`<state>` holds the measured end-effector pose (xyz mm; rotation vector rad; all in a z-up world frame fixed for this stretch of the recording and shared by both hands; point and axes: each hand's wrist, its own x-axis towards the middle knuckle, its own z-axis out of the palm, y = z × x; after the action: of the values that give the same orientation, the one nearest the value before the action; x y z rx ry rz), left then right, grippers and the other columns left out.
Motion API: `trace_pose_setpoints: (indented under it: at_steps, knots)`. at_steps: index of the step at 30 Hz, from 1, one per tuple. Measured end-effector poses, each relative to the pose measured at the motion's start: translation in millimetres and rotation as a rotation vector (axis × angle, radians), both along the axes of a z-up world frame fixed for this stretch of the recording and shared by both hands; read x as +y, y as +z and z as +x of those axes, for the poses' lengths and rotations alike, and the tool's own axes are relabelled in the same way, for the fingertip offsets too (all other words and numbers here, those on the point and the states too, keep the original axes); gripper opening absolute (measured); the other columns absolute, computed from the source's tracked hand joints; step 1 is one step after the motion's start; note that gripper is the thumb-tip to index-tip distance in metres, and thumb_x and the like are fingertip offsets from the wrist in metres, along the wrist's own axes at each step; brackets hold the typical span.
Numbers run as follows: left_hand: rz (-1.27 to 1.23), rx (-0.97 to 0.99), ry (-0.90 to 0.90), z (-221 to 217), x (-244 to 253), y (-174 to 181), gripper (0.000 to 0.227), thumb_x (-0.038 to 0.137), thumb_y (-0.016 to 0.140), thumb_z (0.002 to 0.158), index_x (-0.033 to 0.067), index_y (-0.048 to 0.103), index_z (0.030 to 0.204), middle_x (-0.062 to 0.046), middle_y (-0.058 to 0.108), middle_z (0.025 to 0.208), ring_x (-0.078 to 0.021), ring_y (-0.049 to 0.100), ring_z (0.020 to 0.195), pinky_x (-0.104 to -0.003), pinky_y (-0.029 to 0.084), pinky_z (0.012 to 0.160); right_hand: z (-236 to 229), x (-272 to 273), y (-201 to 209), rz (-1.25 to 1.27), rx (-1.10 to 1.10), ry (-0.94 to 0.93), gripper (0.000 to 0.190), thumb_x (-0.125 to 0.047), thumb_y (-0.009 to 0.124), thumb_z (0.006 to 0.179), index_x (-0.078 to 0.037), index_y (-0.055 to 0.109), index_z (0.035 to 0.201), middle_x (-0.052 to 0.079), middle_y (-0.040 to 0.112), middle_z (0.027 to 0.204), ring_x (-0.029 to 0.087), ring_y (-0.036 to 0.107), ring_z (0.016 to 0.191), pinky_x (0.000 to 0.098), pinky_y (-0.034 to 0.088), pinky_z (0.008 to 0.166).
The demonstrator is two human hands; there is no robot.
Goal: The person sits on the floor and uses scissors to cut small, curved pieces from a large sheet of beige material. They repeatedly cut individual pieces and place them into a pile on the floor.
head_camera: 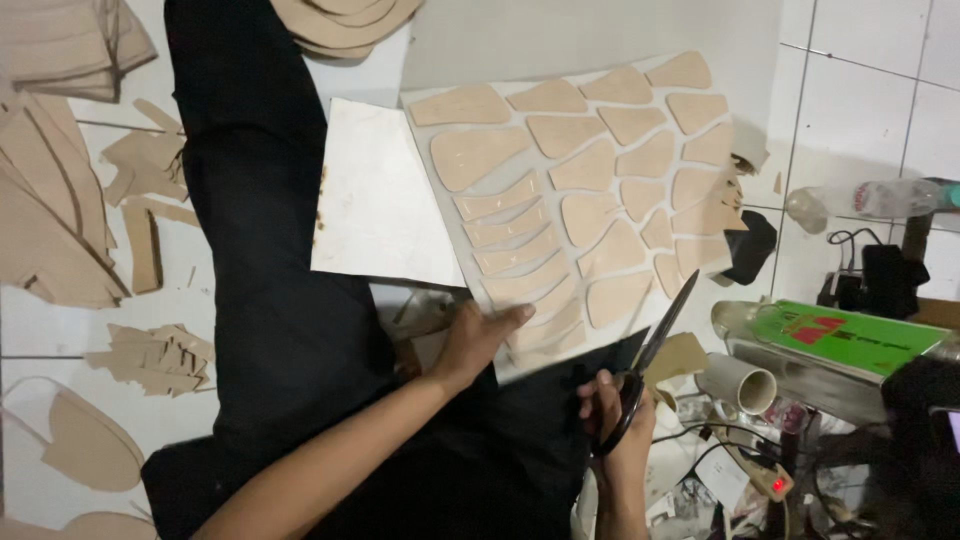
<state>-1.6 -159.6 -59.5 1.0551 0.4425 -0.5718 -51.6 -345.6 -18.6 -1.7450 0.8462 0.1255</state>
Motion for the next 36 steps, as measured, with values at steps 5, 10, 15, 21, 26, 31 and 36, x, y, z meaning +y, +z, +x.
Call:
trace_pose_setpoints:
  at_steps: [5, 10, 15, 21, 26, 31, 36]
  knots:
    - [0.767, -0.053, -0.101, -5, 16, 16, 0.054, 0.065, 0.06, 0.067, 0.0193, 0.075, 0.092, 0.001, 0.076, 0.087, -0.0114, 0.071, 0.085, -0.031, 0.052, 0.072, -37, -35, -16, 0.093, -0.215, 0.274, 0.031, -0.034, 0.052, 0.093, -0.005, 0.05, 0.082, 0.014, 0.064, 0.064, 0.015, 0.05, 0.041, 0.0262, 0.034, 0.038]
    - [0.203, 0.424, 0.29, -3, 55, 8, 0.032, 0.022, 0.077, 0.07, 0.0046, 0.071, 0.096, -0.011, 0.073, 0.093, -0.0201, 0.068, 0.08, -0.035, 0.055, 0.066, -80, -55, -15, 0.231, -0.038, 0.504, 0.038, -0.044, 0.061, 0.083, -0.008, 0.055, 0.088, 0.008, 0.06, 0.075, 0.016, 0.059, 0.064, 0.0258, 0.043, 0.051]
    - [0.012, 0.429, 0.407, -29, 34, -20, 0.061, 0.019, 0.073, 0.066, 0.0059, 0.059, 0.124, -0.01, 0.065, 0.124, -0.0217, 0.06, 0.115, -0.034, 0.047, 0.101, -99, -59, 2, 0.173, 0.398, 0.64, 0.006, -0.009, 0.056, 0.091, -0.007, 0.056, 0.085, 0.001, 0.035, 0.071, 0.011, 0.032, 0.067, 0.0252, 0.029, 0.059]
    - [-0.121, 0.109, 0.31, -50, 26, -29, 0.053, 0.006, 0.074, 0.07, 0.0001, 0.06, 0.12, -0.014, 0.068, 0.114, -0.0228, 0.064, 0.103, -0.038, 0.05, 0.1, -79, -41, 63, -0.012, 0.812, 0.625, 0.06, -0.047, 0.05, 0.082, -0.031, 0.049, 0.139, 0.003, 0.07, 0.08, 0.009, 0.068, 0.076, 0.0196, 0.048, 0.074]
    - [-0.14, 0.081, 0.246, -55, 33, -23, 0.063, 0.011, 0.076, 0.067, 0.0008, 0.056, 0.125, -0.014, 0.065, 0.121, -0.0245, 0.061, 0.11, -0.038, 0.05, 0.099, -47, -37, 31, 0.233, 0.294, 0.973, 0.066, -0.062, 0.036, 0.084, -0.013, 0.058, 0.122, -0.006, 0.056, 0.077, 0.005, 0.051, 0.069, 0.0222, 0.036, 0.059]
    - [-0.14, 0.118, 0.209, -67, 39, -35, 0.056, 0.008, 0.075, 0.068, 0.0005, 0.06, 0.122, -0.013, 0.066, 0.119, -0.0224, 0.062, 0.108, -0.036, 0.049, 0.101, -33, -17, 37, 0.158, 0.328, 1.036, 0.073, -0.071, 0.023, 0.078, -0.015, 0.058, 0.11, -0.004, 0.053, 0.065, 0.009, 0.05, 0.056, 0.0271, 0.038, 0.055]
    - [-0.137, 0.104, 0.172, -60, 44, -23, 0.053, 0.006, 0.073, 0.072, -0.0008, 0.059, 0.123, -0.014, 0.066, 0.121, -0.0229, 0.062, 0.111, -0.035, 0.048, 0.103, -40, -18, 26, 0.204, 0.268, 1.021, 0.073, -0.068, 0.026, 0.081, -0.01, 0.058, 0.111, -0.001, 0.055, 0.07, 0.01, 0.05, 0.061, 0.0264, 0.039, 0.057]
